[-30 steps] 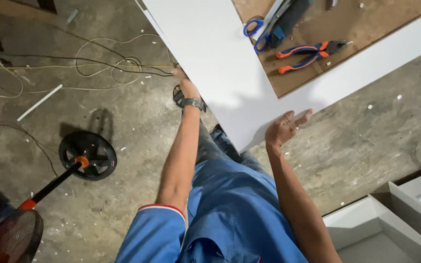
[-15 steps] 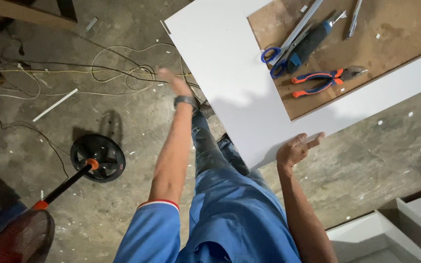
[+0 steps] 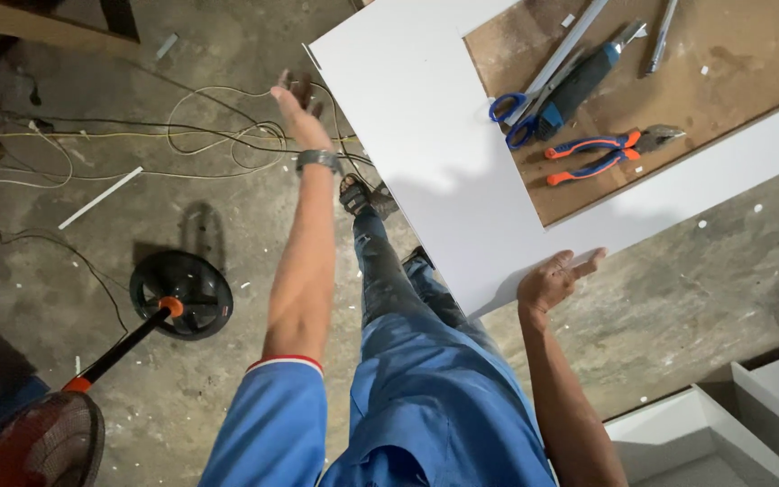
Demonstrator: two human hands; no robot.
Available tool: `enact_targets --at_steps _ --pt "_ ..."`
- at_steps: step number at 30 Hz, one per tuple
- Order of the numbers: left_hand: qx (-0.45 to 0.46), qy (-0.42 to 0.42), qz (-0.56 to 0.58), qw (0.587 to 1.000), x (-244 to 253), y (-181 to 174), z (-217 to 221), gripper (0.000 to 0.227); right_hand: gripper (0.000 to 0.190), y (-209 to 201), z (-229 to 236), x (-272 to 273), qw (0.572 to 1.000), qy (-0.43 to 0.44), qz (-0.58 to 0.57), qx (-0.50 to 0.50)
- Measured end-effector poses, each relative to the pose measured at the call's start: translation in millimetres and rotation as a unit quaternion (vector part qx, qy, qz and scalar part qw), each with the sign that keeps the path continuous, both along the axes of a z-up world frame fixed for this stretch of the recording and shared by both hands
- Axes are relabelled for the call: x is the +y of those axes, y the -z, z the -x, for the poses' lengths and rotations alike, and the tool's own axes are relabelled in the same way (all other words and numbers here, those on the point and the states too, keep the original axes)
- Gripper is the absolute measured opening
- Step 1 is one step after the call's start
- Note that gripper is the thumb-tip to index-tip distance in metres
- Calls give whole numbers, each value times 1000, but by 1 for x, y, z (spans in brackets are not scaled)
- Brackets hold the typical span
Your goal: Trimming and fitting a white plastic or wooden trim piece to a larger white panel in a workshop.
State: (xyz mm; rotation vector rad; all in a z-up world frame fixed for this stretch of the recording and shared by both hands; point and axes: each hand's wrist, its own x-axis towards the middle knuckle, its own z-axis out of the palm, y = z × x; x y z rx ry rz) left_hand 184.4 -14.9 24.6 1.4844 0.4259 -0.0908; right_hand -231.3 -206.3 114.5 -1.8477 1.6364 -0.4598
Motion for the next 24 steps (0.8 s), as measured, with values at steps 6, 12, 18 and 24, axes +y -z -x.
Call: enact_targets --at_steps 6,12,18,24 --pt "-26 174 -31 984 2 -29 22 54 64 9 3 -2 1000 10 9 -7" --pt "-54 267 -231 934 14 -13 31 56 53 79 45 -8 948 -123 258 140" --pt "-16 312 -190 931 5 -33 128 62 60 5 -6 -4 998 46 -39 -17" --pt "92 298 -124 942 -2 -90 269 55 59 23 0 -3 996 5 44 -76"
